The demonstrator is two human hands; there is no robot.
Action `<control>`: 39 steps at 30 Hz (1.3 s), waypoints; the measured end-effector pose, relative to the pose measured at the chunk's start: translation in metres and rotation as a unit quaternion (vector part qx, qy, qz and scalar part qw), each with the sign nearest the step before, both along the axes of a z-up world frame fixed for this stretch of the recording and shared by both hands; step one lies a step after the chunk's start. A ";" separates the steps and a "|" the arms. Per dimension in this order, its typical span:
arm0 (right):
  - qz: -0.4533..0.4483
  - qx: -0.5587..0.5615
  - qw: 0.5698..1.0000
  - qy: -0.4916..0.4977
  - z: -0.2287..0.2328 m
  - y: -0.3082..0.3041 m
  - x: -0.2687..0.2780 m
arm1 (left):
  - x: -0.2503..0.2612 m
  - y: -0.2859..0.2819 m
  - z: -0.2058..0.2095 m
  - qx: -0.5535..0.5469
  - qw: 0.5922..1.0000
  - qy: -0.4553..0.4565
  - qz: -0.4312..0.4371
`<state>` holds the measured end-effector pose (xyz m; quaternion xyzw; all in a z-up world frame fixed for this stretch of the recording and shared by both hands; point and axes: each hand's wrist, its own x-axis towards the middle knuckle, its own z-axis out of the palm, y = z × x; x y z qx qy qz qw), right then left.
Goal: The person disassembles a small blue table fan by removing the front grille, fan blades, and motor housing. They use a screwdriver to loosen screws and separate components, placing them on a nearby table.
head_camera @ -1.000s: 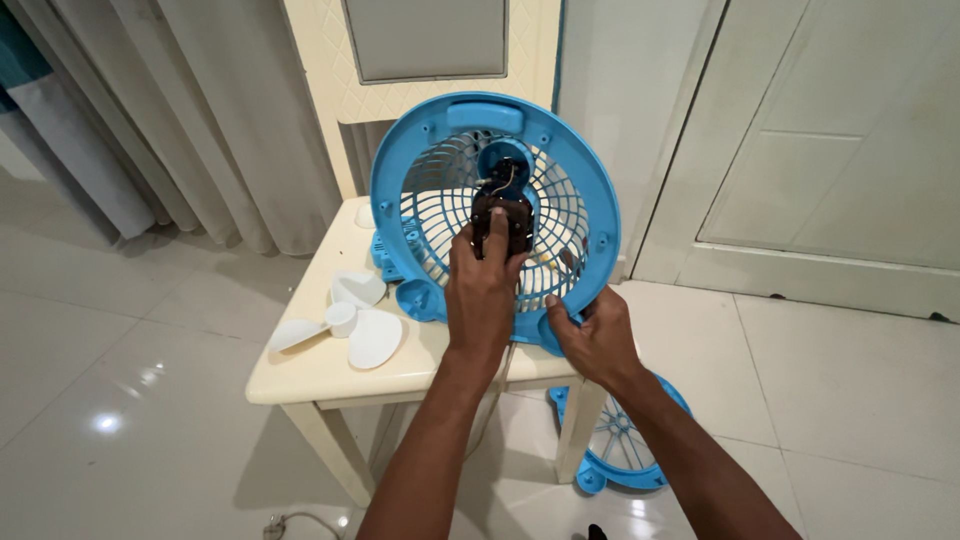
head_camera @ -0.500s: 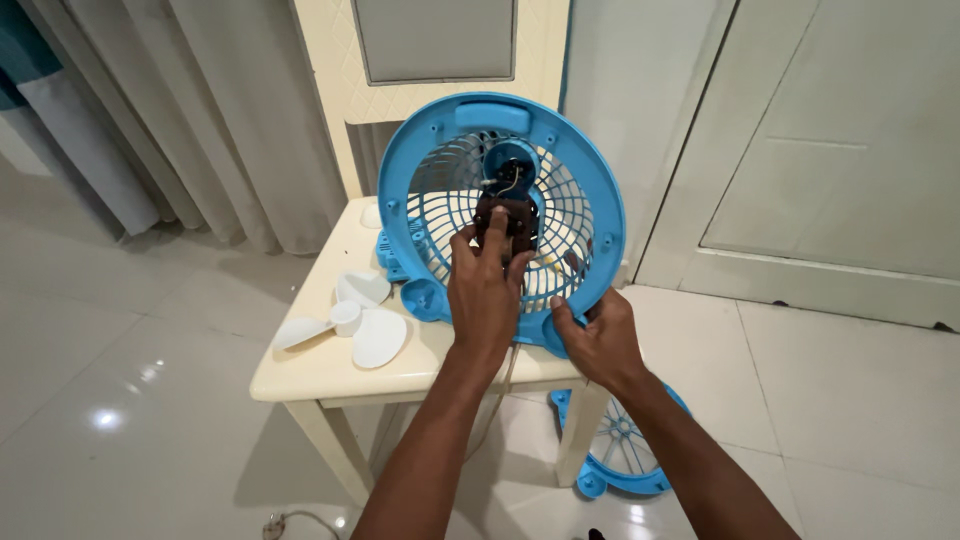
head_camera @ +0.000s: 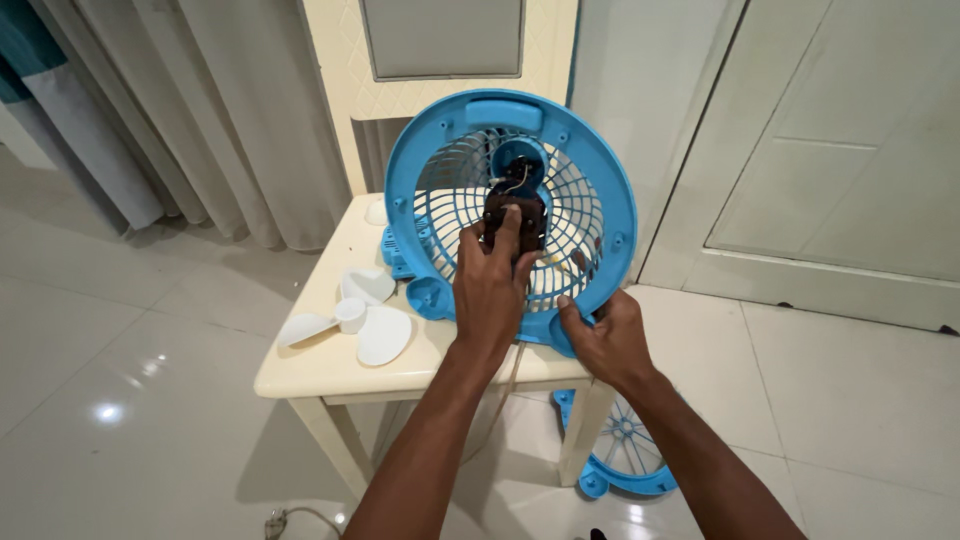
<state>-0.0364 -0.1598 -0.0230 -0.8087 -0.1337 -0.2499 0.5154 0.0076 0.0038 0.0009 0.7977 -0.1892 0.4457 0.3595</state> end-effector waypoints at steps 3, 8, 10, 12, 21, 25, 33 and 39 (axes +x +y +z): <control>0.008 0.006 1.000 -0.020 0.002 0.001 -0.003 | -0.001 -0.001 -0.003 0.029 0.999 -0.037 0.019; 0.001 0.001 1.000 0.003 0.003 0.000 -0.001 | -0.001 -0.006 -0.003 0.005 0.999 -0.024 0.034; 0.028 0.017 0.999 -0.023 0.001 -0.001 0.001 | 0.000 -0.007 -0.002 0.003 1.000 -0.007 0.027; 0.000 -0.007 1.000 -0.005 -0.001 -0.003 0.003 | -0.002 -0.006 -0.004 0.011 1.000 0.001 0.021; 0.018 0.002 1.000 -0.003 -0.006 -0.006 0.006 | -0.005 -0.015 -0.008 0.000 0.998 -0.040 0.049; -0.008 0.007 0.998 0.061 -0.002 -0.004 0.003 | -0.002 -0.007 -0.009 -0.070 0.997 -0.006 0.008; 0.093 0.141 0.982 0.081 0.025 -0.006 0.009 | -0.009 0.019 -0.002 -0.088 0.993 -0.022 -0.071; 0.071 0.155 0.983 0.072 0.025 0.003 0.015 | -0.001 0.021 0.007 -0.199 0.975 0.038 -0.097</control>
